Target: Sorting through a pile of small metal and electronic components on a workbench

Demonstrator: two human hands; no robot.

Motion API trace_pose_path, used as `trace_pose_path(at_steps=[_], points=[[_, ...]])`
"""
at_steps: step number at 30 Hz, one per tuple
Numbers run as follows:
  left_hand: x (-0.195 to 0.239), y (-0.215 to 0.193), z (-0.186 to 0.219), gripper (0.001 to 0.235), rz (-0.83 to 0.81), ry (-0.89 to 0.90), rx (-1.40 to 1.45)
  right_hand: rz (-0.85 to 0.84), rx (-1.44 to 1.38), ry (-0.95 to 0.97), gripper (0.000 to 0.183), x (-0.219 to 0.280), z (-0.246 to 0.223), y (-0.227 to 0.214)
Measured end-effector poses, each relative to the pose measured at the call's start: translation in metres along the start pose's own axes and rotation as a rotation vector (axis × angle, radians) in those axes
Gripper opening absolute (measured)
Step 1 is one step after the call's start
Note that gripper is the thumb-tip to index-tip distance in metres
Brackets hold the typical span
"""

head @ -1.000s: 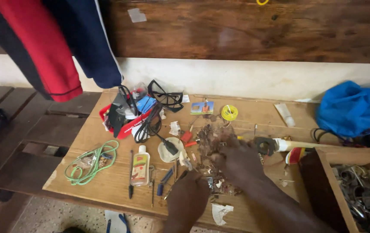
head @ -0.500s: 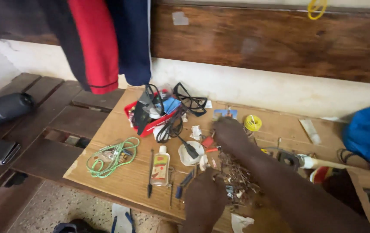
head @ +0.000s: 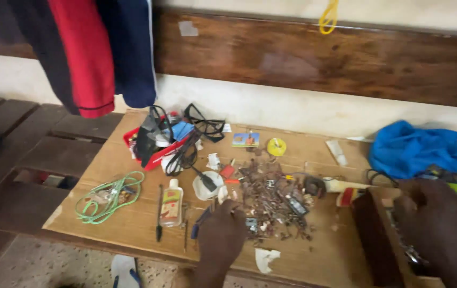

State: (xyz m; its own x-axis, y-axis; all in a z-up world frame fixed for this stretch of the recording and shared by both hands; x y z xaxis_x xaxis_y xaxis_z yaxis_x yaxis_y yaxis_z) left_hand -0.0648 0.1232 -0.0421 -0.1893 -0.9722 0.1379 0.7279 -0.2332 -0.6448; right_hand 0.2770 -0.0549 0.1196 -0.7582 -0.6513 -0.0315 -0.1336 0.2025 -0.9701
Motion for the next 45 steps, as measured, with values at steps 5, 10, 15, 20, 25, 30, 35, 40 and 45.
trace_pose_path(at_steps=[5, 10, 15, 20, 25, 30, 35, 40, 45], points=[[0.013, -0.014, 0.011, 0.031, 0.017, -0.017, 0.057, 0.316, 0.096, -0.136, 0.035, 0.002, 0.052, 0.018], [0.012, 0.006, 0.010, 0.035, -0.041, -0.075, -0.003, 0.005, -0.280, -0.189, 0.031, 0.017, -0.077, 0.029], [0.001, 0.016, 0.012, 0.031, 0.016, -0.017, -0.006, -0.003, -0.269, -0.509, 0.036, -0.079, -0.164, 0.149], [-0.007, 0.013, 0.011, 0.029, 0.014, -0.021, 0.030, -0.143, -0.117, -0.483, 0.037, -0.186, -0.189, 0.252], [-0.011, 0.003, 0.013, 0.031, 0.052, -0.038, 0.072, -0.127, -0.251, -0.454, 0.055, -0.152, -0.187, 0.169], [0.001, 0.010, 0.028, 0.051, -0.205, -0.192, 0.422, -0.343, -0.781, -0.102, 0.048, 0.027, -0.156, 0.105], [0.030, 0.025, 0.053, 0.043, -0.487, -0.271, 0.959, 0.196, -0.458, -0.839, 0.040, 0.104, -0.158, 0.093], [0.032, 0.035, 0.063, 0.040, -0.464, -0.066, 0.660, 0.068, -0.403, -0.899, 0.040, 0.100, -0.137, 0.083], [0.042, 0.073, 0.090, 0.065, -0.712, -0.131, 0.934, -0.136, -0.216, -0.512, 0.050, 0.059, -0.071, 0.051]])
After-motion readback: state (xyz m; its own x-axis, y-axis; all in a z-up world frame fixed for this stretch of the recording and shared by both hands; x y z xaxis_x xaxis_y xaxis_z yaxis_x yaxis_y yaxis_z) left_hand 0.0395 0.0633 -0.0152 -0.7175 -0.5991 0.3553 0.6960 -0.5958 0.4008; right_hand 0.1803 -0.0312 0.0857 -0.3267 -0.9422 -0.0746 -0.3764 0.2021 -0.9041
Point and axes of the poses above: each hand's wrist, its own x-axis away from the middle knuckle, its own y-axis out of the palm, z = x × y, the point moved 10 cm from there along -x, towards the middle knuckle, and after that the axes turned 5 degrees about x, right-handed, at the moved point
